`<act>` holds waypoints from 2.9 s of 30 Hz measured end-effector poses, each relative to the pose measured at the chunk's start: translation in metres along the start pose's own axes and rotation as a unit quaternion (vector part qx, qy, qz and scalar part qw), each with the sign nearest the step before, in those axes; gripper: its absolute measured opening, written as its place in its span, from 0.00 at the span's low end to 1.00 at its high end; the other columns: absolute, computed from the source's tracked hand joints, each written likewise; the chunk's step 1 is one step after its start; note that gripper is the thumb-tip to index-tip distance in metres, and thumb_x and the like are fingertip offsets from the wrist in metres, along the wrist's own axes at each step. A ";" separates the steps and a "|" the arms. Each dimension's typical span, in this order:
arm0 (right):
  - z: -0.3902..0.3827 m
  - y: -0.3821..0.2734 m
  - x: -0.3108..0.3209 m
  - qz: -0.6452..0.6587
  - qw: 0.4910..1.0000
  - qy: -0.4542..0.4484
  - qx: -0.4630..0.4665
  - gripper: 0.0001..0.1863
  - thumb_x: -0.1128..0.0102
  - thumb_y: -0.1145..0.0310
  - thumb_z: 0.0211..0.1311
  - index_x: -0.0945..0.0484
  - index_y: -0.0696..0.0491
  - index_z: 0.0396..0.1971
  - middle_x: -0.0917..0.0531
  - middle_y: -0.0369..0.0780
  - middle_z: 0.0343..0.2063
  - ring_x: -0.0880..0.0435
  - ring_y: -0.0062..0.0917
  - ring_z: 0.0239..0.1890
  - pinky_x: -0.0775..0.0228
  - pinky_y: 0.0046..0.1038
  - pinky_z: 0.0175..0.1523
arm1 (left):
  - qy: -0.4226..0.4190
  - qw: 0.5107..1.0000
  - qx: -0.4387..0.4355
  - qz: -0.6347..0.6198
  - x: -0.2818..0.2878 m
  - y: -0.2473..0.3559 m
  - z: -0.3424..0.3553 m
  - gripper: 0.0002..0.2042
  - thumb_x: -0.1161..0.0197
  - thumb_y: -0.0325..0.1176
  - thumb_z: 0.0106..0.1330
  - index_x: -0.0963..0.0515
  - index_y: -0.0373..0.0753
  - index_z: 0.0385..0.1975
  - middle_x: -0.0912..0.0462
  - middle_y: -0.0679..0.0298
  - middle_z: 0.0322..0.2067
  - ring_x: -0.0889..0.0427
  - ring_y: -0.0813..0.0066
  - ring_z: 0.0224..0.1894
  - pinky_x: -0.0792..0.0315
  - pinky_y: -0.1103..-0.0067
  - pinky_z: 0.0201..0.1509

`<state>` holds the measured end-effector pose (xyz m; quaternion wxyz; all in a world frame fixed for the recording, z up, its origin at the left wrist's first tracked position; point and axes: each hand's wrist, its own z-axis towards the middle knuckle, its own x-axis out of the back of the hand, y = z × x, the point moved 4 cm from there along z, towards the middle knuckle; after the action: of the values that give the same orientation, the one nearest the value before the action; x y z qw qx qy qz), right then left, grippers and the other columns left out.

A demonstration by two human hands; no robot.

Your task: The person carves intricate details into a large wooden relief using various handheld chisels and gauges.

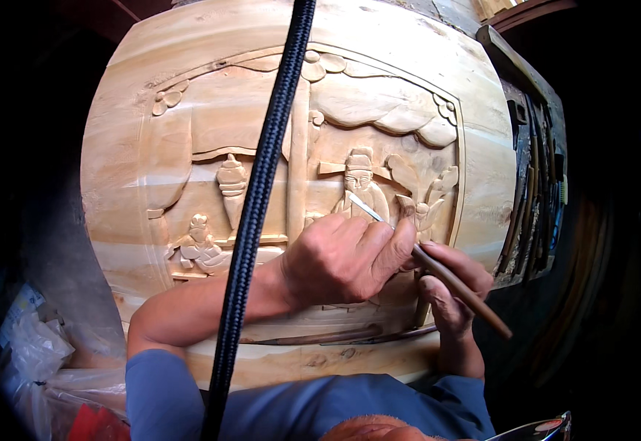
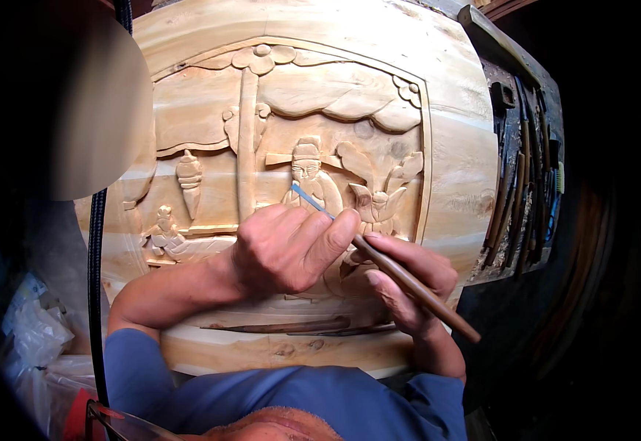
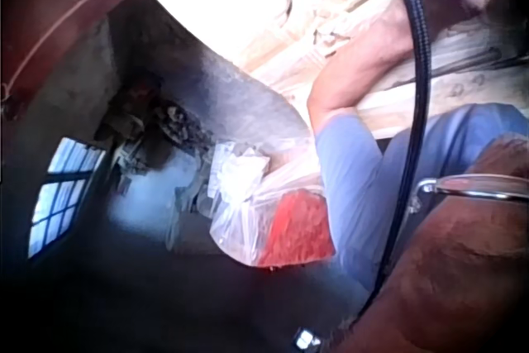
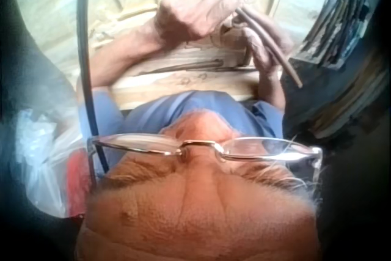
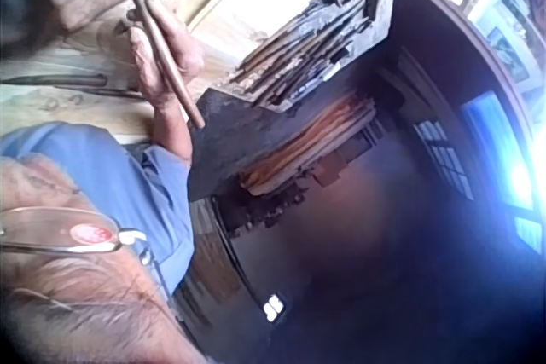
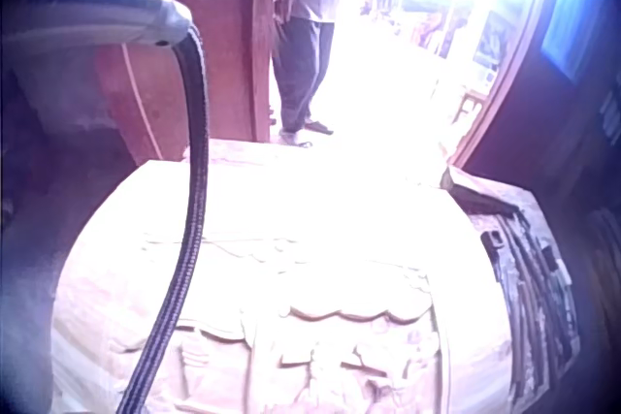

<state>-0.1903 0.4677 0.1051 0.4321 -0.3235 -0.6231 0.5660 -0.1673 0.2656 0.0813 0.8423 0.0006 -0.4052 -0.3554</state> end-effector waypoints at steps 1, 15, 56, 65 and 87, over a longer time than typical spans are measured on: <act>-0.001 -0.001 0.003 -0.035 0.999 0.003 0.028 0.22 0.25 0.65 0.71 0.12 0.67 0.55 0.06 0.52 0.43 0.04 0.35 0.44 0.13 0.31 0.53 | -0.004 1.000 -0.005 0.007 0.002 0.000 0.000 0.22 0.31 0.30 0.59 0.15 0.30 0.55 0.28 0.69 0.22 0.27 0.78 0.20 0.35 0.76 0.22; 0.085 -0.075 -0.031 -0.179 0.940 0.145 0.252 0.07 0.31 0.76 0.74 0.12 0.56 0.47 0.06 0.41 0.38 0.07 0.21 0.33 0.13 0.26 0.38 | 0.068 0.762 0.367 -0.529 0.026 -0.020 -0.030 0.56 0.17 0.56 0.65 0.44 0.28 0.82 0.12 0.57 0.50 0.11 0.72 0.47 0.15 0.75 0.55; 0.170 -0.018 -0.182 -0.210 0.918 0.270 0.202 0.12 0.26 0.67 0.68 0.12 0.46 0.49 0.14 0.37 0.25 0.12 0.33 0.27 0.22 0.35 0.30 | 0.123 0.622 0.502 -0.588 0.041 -0.053 -0.022 0.52 0.17 0.56 0.64 0.35 0.25 0.77 0.18 0.37 0.65 0.16 0.49 0.68 0.25 0.60 0.79; 0.167 -0.011 -0.179 -0.183 0.912 0.295 0.219 0.15 0.24 0.69 0.65 0.11 0.44 0.51 0.16 0.37 0.23 0.13 0.34 0.25 0.24 0.37 0.29 | 0.116 0.620 0.447 -0.634 0.034 -0.064 -0.038 0.51 0.16 0.54 0.63 0.34 0.23 0.75 0.18 0.37 0.65 0.15 0.49 0.67 0.25 0.61 0.79; 0.164 -0.018 -0.175 -0.120 0.899 0.331 0.260 0.07 0.30 0.72 0.66 0.15 0.48 0.42 0.20 0.38 0.22 0.15 0.34 0.24 0.27 0.39 0.26 | 0.124 0.605 0.509 -0.599 0.039 -0.065 -0.048 0.37 0.11 0.34 0.59 0.22 0.31 0.67 0.13 0.64 0.57 0.15 0.74 0.59 0.24 0.74 0.70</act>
<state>-0.2640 0.2387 0.0952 0.7468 -0.2907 -0.3091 0.5121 -0.1575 0.1796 0.0567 0.3469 0.7159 -0.3215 -0.5136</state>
